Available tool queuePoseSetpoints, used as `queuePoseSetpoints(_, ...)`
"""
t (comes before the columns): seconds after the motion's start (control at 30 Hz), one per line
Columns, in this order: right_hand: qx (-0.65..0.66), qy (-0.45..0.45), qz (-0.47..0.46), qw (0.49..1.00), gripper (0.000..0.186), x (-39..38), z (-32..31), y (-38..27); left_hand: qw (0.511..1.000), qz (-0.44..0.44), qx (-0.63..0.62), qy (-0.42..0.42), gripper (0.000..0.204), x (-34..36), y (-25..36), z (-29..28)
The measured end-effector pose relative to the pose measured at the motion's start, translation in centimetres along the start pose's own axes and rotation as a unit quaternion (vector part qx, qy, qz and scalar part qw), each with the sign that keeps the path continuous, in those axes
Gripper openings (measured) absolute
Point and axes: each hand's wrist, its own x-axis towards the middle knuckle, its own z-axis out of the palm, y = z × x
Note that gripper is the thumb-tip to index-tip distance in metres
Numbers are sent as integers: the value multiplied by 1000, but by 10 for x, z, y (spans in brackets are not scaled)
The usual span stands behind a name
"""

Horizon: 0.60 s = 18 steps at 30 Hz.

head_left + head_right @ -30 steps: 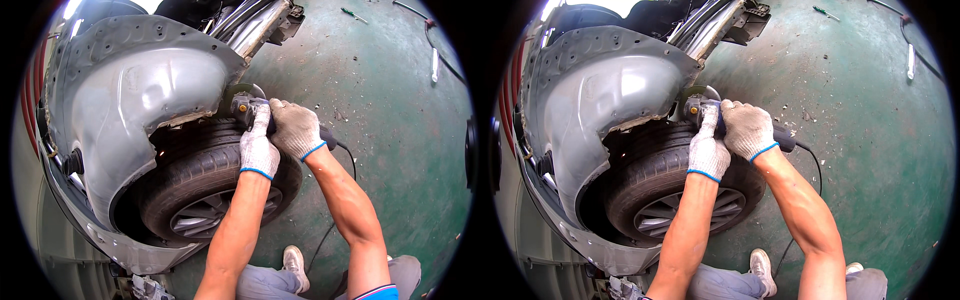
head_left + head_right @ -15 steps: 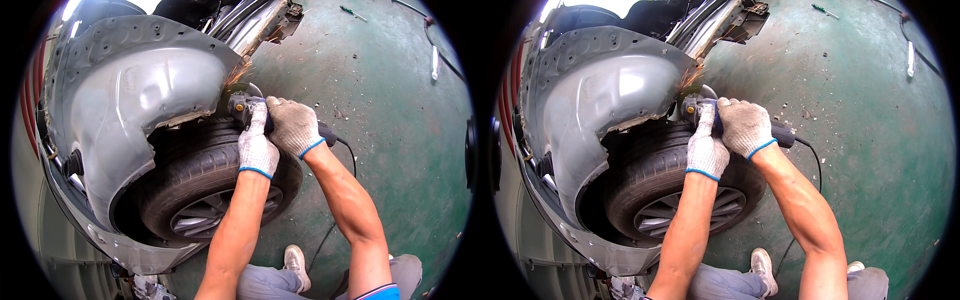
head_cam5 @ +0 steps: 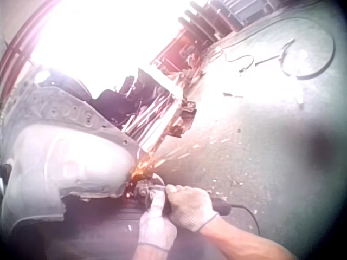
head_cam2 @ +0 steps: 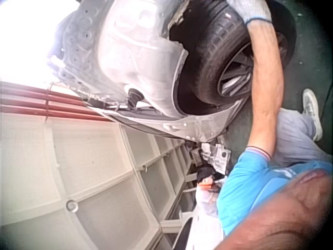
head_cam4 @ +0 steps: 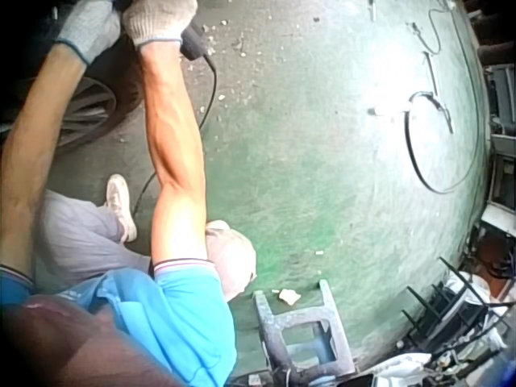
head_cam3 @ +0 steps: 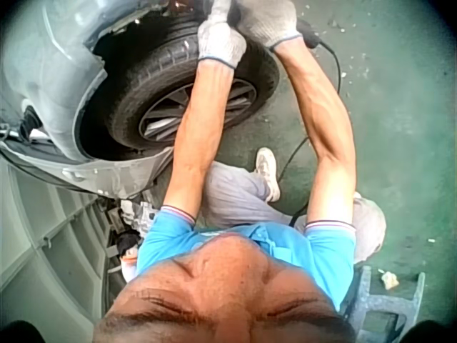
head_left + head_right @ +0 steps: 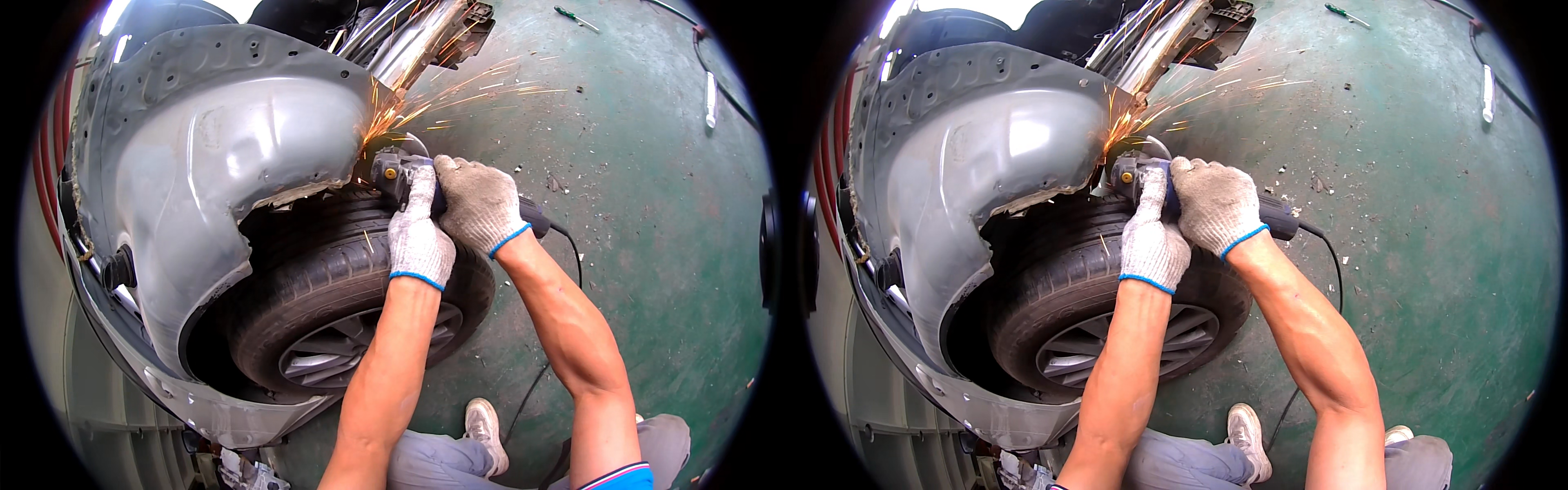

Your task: The person removes a metal panel from the front of a white car using a hammer and pry bar, then uses an angle grinder to cut and smooth the front fender and wheel arch area. Another person works nearby on a separate panel.

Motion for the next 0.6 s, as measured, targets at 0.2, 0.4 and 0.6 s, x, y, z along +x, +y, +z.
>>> queuePoseSetpoints(0.2, -3, 8, -5, 1000, 33, 0, 3, 1, 1000, -6, -4, -6, 40, -1, 1, -1)
queuePoseSetpoints(0.4, -8, 9, -5, 1000, 31, 0, 1, 0, 1000, -8, -3, 0, 42, -5, 3, 2)
queuePoseSetpoints(0.6, -14, 16, -7, 1000, 30, 0, 1, -1, 1000, -21, -20, -2, 40, -3, 3, 1)
